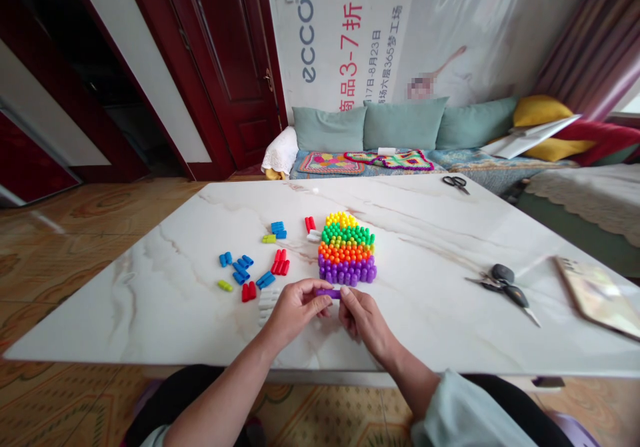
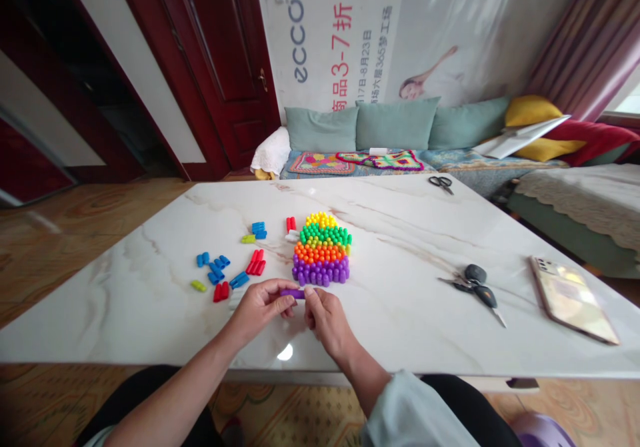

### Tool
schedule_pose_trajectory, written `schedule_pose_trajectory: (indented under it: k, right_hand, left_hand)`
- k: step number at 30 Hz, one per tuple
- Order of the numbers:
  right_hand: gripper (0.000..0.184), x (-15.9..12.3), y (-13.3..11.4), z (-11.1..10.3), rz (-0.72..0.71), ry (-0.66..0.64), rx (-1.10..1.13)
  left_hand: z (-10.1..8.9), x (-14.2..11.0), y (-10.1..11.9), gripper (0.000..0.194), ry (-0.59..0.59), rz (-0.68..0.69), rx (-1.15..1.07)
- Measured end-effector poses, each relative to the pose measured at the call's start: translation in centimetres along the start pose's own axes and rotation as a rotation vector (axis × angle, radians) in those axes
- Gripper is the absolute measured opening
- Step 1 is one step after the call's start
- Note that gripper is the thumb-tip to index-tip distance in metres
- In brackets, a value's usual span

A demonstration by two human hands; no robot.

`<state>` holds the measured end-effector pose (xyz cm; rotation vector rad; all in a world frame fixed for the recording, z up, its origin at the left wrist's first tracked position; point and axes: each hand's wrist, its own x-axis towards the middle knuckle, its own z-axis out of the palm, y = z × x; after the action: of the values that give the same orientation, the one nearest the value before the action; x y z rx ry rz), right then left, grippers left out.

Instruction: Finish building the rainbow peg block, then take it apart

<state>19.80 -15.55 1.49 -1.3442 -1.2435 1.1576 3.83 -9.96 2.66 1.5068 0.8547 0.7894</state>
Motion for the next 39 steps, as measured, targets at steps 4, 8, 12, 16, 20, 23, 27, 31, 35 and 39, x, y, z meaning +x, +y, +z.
schedule_pose_trajectory:
  k: [4, 8, 12, 16, 20, 23, 27, 31, 35, 39]
  right_hand:
    - [0.063, 0.0, -0.2, 0.1, 0.061, -0.033, 0.141]
    - [0.063, 0.0, -0.5, 0.1, 0.12, -0.061, 0.226]
    - [0.055, 0.2, -0.5, 0.0, 0.145, -0.09, 0.3]
    - [0.051, 0.3, -0.4, 0.0, 0.176, -0.164, 0.372]
    - [0.054, 0.0, -0.3, 0.0, 0.211, -0.294, 0.469]
    - [0.054, -0.2, -0.3, 0.1, 0.227, -0.378, 0.531]
    - [0.051, -0.3, -0.5, 0.3, 0.236, -0.392, 0.537]
    - [0.051, -0.2, -0.7, 0.1, 0.206, -0.369, 0.462]
    - [0.051, -0.1, -1.3, -0.4, 0.069, -0.3, 0.189]
    - [0.047, 0.0, -1.8, -1.1, -0.014, -0.175, 0.139]
  left_hand:
    - [0.1, 0.0, -0.4, 0.033, 0.012, 0.067, 0.014]
    - [0.2, -0.2, -0.4, 0.027, 0.043, 0.128, 0.095]
    - [0.2, -0.6, 0.2, 0.02, 0.049, 0.214, 0.297]
    - [0.1, -0.9, 0.8, 0.015, 0.02, 0.322, 0.52]
    - [0.0, -0.9, 1.1, 0.019, -0.014, 0.293, 0.441]
    - [0.0, -0.8, 1.3, 0.03, -0.053, 0.192, 0.291]
    - [0.1, -0.7, 1.0, 0.04, -0.045, 0.085, 0.137]
    - [0.3, -0.3, 0.2, 0.047, -0.016, -0.005, 0.051]
    - [-0.2, 0.2, -0.4, 0.054, 0.128, -0.094, -0.013]
    - [-1.4, 0.7, -0.3, 0.052, 0.349, -0.091, -0.037]
